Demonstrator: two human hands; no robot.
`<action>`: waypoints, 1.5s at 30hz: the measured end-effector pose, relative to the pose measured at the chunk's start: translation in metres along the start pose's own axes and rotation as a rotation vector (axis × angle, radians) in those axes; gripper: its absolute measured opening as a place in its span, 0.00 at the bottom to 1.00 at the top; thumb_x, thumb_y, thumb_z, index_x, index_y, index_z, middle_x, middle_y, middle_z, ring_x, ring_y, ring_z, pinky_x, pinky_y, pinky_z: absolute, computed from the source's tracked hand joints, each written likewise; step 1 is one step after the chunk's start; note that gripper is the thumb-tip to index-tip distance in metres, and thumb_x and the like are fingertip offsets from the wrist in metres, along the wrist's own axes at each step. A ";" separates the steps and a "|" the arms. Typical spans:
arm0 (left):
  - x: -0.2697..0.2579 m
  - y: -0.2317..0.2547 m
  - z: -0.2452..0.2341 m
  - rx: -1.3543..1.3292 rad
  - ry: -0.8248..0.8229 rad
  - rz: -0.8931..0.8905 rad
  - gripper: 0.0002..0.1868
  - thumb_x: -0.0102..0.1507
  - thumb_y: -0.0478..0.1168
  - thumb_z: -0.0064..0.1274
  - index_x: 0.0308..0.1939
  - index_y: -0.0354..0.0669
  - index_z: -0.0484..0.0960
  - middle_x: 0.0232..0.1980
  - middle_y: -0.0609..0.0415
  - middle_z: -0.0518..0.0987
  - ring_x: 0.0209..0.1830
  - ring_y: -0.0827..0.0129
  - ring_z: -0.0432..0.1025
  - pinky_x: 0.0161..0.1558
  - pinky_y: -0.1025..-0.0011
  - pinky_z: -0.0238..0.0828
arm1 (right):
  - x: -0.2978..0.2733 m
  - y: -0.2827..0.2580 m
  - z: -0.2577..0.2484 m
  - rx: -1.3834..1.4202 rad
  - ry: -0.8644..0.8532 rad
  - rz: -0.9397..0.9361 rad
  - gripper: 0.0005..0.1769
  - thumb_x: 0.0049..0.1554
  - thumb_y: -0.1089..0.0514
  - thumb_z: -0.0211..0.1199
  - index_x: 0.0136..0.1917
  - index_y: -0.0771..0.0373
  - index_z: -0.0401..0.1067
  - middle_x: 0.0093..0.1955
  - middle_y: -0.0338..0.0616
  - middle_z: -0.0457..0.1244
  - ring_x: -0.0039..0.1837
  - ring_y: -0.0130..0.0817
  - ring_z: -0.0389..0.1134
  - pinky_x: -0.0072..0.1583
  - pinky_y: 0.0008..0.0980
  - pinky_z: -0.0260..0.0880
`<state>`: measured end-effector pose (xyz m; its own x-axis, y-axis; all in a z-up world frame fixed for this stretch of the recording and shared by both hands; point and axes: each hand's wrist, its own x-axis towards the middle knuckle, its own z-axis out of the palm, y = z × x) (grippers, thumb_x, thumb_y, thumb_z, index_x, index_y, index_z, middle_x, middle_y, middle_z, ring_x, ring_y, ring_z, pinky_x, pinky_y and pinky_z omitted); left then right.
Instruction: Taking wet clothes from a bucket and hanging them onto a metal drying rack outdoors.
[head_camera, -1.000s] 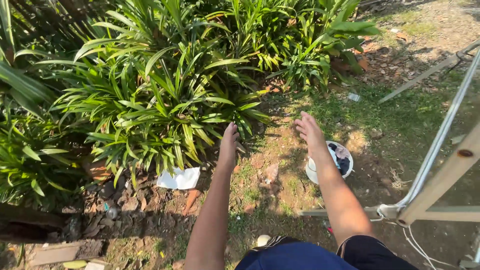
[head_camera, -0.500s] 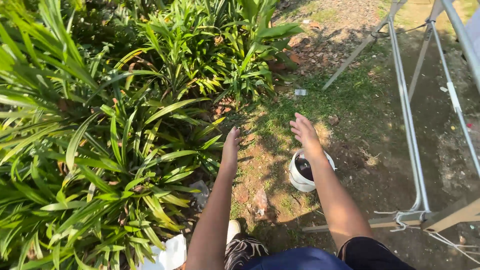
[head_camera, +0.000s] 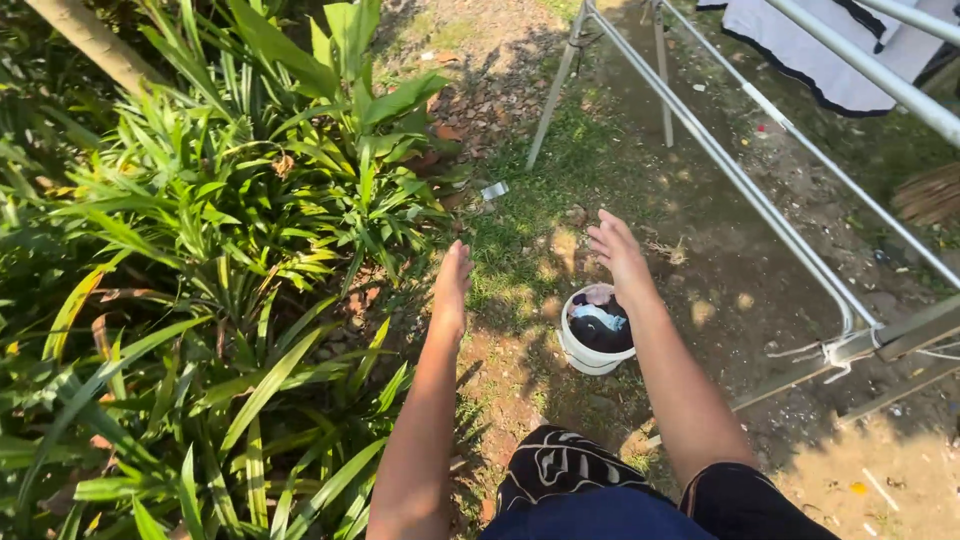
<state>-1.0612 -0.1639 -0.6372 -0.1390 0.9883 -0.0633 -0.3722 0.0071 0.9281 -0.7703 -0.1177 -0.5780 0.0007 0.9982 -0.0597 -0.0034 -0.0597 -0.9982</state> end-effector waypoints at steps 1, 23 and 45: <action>0.014 0.001 0.001 0.004 -0.026 -0.010 0.44 0.67 0.65 0.35 0.79 0.42 0.52 0.82 0.45 0.56 0.81 0.51 0.51 0.77 0.52 0.41 | 0.008 0.002 0.000 0.003 0.028 0.000 0.34 0.64 0.39 0.48 0.79 0.51 0.57 0.75 0.51 0.60 0.75 0.46 0.60 0.74 0.47 0.54; 0.378 -0.062 0.091 0.201 -0.571 -0.227 0.43 0.68 0.66 0.32 0.80 0.45 0.52 0.81 0.48 0.58 0.81 0.51 0.53 0.76 0.52 0.42 | 0.227 0.063 -0.043 0.076 0.650 0.082 0.31 0.65 0.41 0.48 0.78 0.48 0.60 0.71 0.46 0.64 0.68 0.38 0.64 0.68 0.41 0.60; 0.481 -0.199 0.227 0.473 -1.394 -0.495 0.40 0.69 0.64 0.34 0.79 0.47 0.56 0.80 0.50 0.62 0.78 0.56 0.58 0.75 0.56 0.47 | 0.207 0.204 -0.032 0.345 1.468 0.045 0.31 0.65 0.41 0.54 0.78 0.53 0.64 0.65 0.45 0.64 0.60 0.35 0.61 0.62 0.39 0.61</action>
<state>-0.8460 0.3446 -0.7687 0.9395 0.2256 -0.2578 0.2293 0.1448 0.9625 -0.7393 0.0772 -0.7945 0.9640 0.0960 -0.2479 -0.2586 0.1226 -0.9582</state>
